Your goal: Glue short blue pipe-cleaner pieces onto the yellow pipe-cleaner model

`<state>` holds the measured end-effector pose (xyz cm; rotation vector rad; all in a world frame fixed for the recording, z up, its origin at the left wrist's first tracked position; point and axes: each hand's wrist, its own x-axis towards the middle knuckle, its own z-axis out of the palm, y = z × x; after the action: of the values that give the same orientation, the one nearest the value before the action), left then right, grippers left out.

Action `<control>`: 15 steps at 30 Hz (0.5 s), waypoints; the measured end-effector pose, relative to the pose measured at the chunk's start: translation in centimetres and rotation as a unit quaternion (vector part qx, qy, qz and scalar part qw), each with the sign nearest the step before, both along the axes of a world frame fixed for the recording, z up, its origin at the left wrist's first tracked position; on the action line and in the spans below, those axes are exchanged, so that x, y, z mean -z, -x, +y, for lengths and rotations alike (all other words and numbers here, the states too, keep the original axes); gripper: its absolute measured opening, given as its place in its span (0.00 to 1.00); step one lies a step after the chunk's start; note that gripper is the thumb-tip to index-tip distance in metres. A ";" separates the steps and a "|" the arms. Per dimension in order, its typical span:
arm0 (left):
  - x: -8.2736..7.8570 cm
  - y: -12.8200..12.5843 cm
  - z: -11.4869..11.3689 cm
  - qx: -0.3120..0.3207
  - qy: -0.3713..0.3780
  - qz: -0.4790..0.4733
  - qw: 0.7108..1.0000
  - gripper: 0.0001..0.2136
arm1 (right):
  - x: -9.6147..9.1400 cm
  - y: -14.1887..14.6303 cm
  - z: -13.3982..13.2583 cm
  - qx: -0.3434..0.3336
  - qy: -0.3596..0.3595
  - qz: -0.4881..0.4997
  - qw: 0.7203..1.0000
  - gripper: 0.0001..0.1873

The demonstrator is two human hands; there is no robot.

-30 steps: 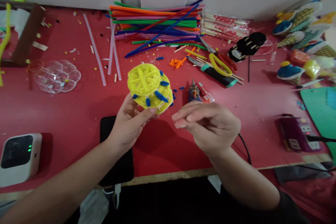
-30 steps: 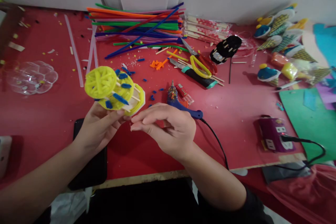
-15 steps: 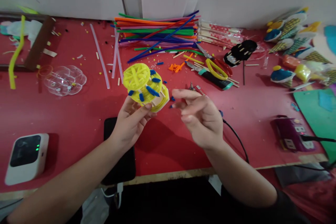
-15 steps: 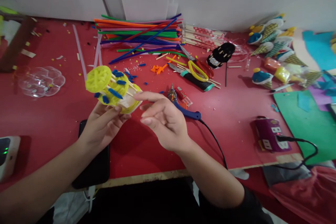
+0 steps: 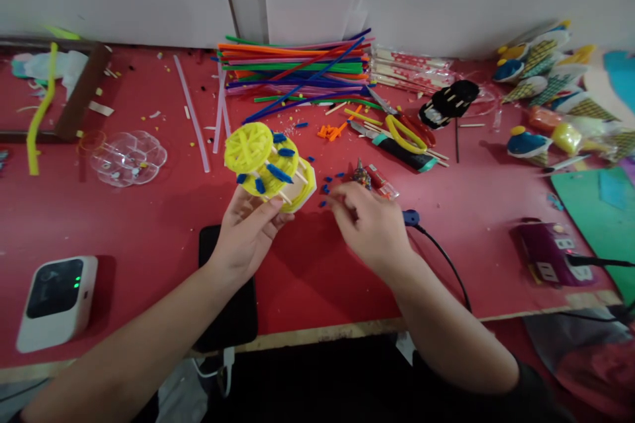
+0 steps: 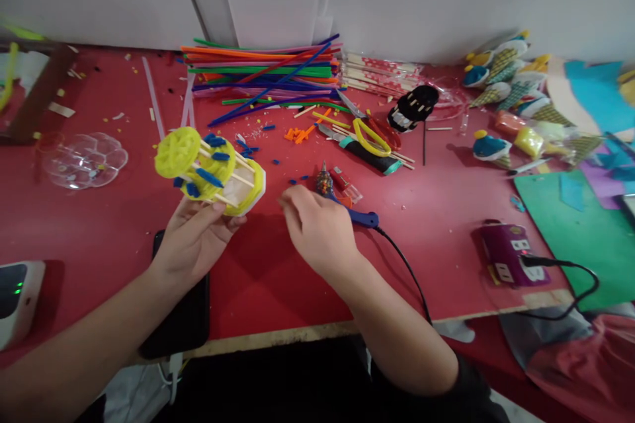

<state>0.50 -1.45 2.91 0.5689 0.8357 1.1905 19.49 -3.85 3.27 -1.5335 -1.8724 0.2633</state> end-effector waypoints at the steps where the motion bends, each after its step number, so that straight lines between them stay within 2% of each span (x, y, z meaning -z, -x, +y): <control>1: 0.0 0.0 0.0 0.002 -0.001 0.005 1.000 0.12 | -0.1 -0.4 0.2 0.040 -0.023 -0.010 0.999 0.07; 5: 0.2 0.2 0.0 0.000 0.013 0.006 1.000 0.14 | -1.6 -3.0 0.5 0.159 -0.052 -0.020 0.986 0.16; 8: 0.2 0.3 0.0 -0.007 0.028 -0.003 1.000 0.13 | -2.7 -5.6 -0.2 0.192 -0.025 -0.048 0.980 0.24; 10: 0.1 0.3 0.1 -0.015 0.042 -0.001 0.999 0.12 | -2.7 -7.0 -1.2 0.148 0.005 -0.084 0.985 0.20; 12: -0.1 0.3 0.1 -0.018 0.060 0.003 0.998 0.11 | -2.0 -7.8 -2.3 0.078 0.048 -0.130 0.987 0.11; 13: -0.3 0.3 0.1 -0.017 0.070 0.004 0.997 0.11 | -1.5 -8.0 -2.8 0.052 0.071 -0.154 0.984 0.12; 15: -0.6 0.3 0.1 -0.006 0.085 0.003 0.996 0.09 | -0.5 -7.9 -3.6 0.033 0.111 -0.190 0.975 0.21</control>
<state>0.25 -1.35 3.49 0.4302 0.9365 1.1160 27.38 -7.49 3.77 -1.9024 -2.1347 0.1590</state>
